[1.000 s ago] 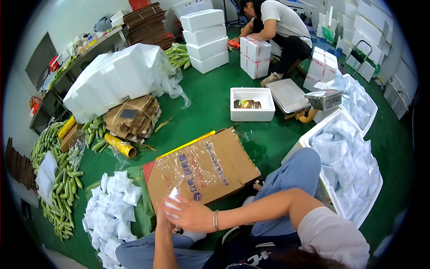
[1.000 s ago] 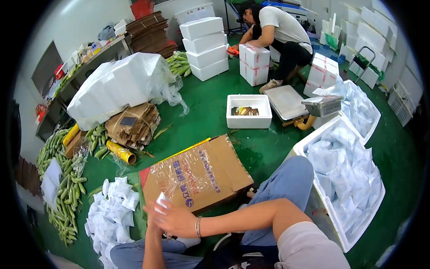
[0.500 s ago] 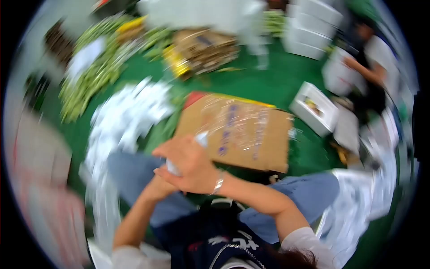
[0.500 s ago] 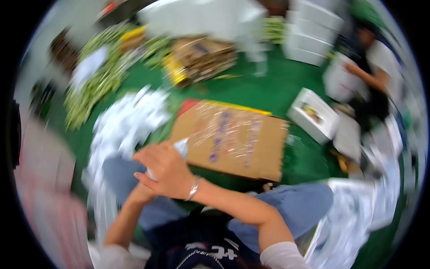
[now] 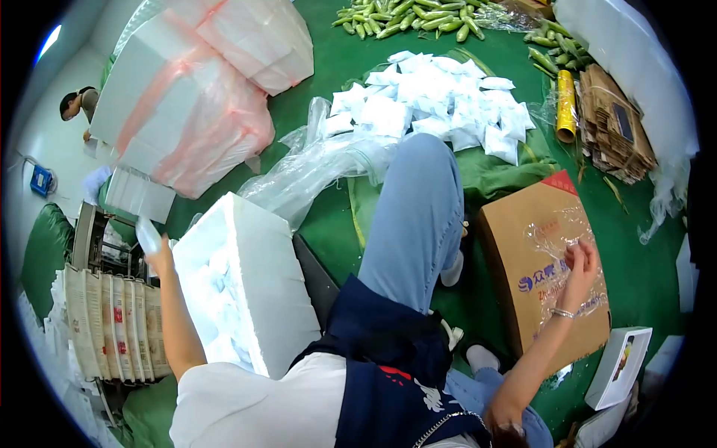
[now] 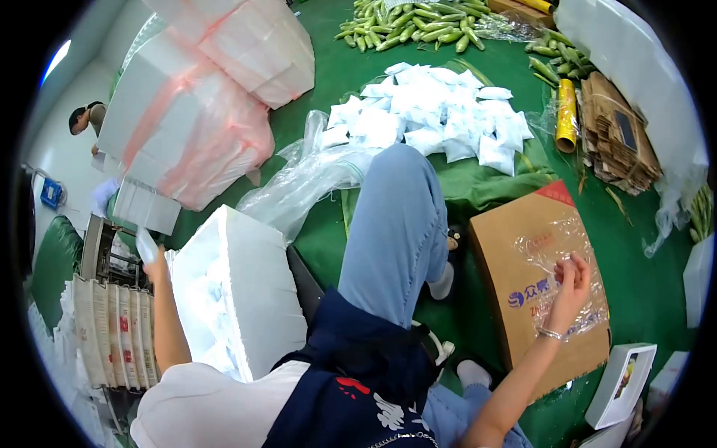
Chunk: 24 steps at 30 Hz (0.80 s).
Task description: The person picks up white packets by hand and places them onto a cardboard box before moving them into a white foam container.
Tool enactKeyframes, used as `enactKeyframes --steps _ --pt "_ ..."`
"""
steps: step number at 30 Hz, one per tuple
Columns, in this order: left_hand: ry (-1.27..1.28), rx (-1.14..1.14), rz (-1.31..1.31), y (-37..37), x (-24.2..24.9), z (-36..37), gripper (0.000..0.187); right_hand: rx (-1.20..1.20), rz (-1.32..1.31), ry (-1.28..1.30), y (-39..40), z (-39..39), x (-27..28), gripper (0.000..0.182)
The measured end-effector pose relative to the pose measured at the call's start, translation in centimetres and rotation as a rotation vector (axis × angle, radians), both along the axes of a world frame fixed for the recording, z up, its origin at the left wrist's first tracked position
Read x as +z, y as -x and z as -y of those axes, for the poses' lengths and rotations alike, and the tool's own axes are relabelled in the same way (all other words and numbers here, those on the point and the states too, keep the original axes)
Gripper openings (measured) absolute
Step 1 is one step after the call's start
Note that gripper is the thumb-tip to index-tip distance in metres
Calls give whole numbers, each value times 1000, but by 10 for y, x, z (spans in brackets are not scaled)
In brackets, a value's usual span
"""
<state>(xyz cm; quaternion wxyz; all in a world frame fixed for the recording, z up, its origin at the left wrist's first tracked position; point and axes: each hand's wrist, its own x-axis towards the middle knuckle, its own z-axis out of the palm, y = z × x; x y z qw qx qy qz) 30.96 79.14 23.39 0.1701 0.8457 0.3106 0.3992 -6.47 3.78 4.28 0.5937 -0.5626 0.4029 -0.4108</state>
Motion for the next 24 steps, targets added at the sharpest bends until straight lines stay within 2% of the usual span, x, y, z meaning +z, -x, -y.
enactKeyframes --steps 1,4,5,6,8,10,11,12,13,14,16,17,18,19,22,24 --pt "-4 -1 -1 5 -3 13 69 -11 -9 -66 2 1 -5 24" --pt "-535 141 -452 2 -25 112 72 29 -90 -27 -3 2 -33 26" --pt "-648 -218 -366 -34 -43 123 70 73 -146 17 -5 -3 -40 28" --pt "-682 -500 -242 -61 -59 174 67 59 -152 25 -10 -8 -38 28" --pt "-598 -882 -164 -112 -101 298 65 193 -327 38 -23 -28 -29 28" --pt "-568 -1135 -165 -167 -171 406 68 191 -368 5 -30 -43 -28 27" --pt "-461 -1179 -346 -189 -203 456 78 208 -397 -36 -30 -50 -33 25" --pt "-418 -1114 -598 -198 -217 506 85 179 -407 -38 -26 -53 -43 25" --pt "-380 -1097 -733 -220 -244 539 98 192 -489 -9 -15 -57 -56 25" --pt "-380 -1134 -739 -239 -273 556 98 201 -574 17 -3 -62 -66 25" --pt "-341 -939 -829 -273 -320 595 111 170 -600 -10 27 -72 -79 18" --pt "-308 -914 -909 -279 -336 604 117 119 -618 -6 46 -80 -83 18" --pt "-279 -883 -984 -285 -350 606 122 61 -653 -131 63 -89 -88 15" --pt "-248 -862 -960 -282 -354 608 123 8 -682 -258 72 -93 -90 11" --pt "-244 -798 -918 -276 -351 611 124 -72 -764 -173 89 -104 -91 7" --pt "-2 -887 -937 -305 -378 596 114 -50 -823 -53 94 -105 -101 10"
